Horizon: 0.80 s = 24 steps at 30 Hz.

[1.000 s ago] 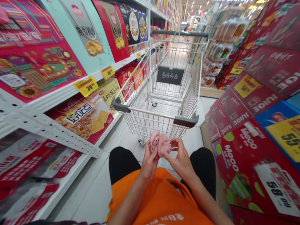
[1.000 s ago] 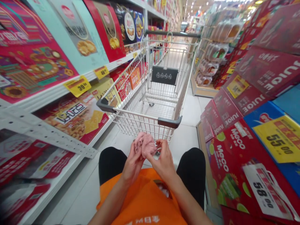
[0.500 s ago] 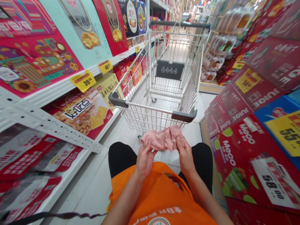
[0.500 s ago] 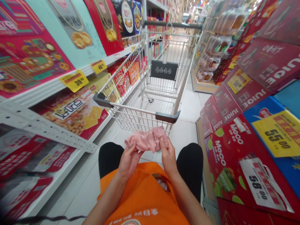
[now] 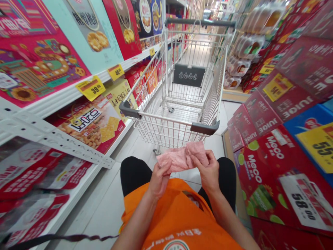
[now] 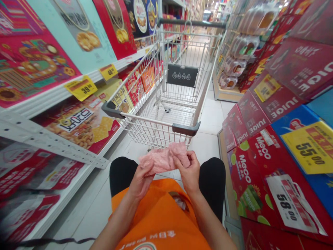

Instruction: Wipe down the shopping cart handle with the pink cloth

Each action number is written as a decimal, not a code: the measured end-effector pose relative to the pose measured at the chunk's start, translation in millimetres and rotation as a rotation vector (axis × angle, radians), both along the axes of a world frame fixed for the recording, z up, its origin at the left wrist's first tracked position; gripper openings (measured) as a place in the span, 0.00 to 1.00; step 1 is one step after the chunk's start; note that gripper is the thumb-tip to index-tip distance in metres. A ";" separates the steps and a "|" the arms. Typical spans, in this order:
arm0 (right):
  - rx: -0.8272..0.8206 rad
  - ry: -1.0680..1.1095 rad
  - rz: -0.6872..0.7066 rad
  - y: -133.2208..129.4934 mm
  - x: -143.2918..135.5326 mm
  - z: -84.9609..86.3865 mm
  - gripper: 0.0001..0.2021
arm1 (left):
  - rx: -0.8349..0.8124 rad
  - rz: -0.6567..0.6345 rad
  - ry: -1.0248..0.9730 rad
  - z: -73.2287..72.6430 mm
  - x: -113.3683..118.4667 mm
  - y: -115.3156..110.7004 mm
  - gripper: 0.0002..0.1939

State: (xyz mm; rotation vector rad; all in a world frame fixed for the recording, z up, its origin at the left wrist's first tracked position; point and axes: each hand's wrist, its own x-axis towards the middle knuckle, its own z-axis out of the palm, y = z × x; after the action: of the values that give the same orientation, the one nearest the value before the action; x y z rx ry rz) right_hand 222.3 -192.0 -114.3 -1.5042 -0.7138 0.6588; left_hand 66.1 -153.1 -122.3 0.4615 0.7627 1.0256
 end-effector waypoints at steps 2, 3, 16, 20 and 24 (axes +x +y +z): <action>0.089 -0.321 -0.047 -1.8 -3.6 -3.4 0.11 | -0.008 0.003 0.014 0.1 6.6 -4.4 0.19; 0.162 -0.482 -0.051 -2.2 -6.9 -5.5 0.07 | -0.009 0.011 0.010 -0.3 10.1 -6.4 0.19; 0.435 -0.925 0.366 -13.7 -28.5 0.6 0.26 | 0.050 0.122 0.027 17.9 5.9 4.3 0.18; 0.507 -0.831 0.196 -13.7 -9.3 11.2 0.22 | 0.622 0.459 0.366 50.9 10.7 28.4 0.23; 0.540 -0.748 0.127 -4.0 -4.0 36.7 0.18 | 1.257 0.409 0.705 87.9 32.9 60.8 0.23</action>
State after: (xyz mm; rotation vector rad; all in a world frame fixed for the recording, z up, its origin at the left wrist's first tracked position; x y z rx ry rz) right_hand 218.3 -196.0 -77.6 -1.1763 -1.4335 -0.0520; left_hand 99.0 -92.4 -34.4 1.8738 0.7540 1.7050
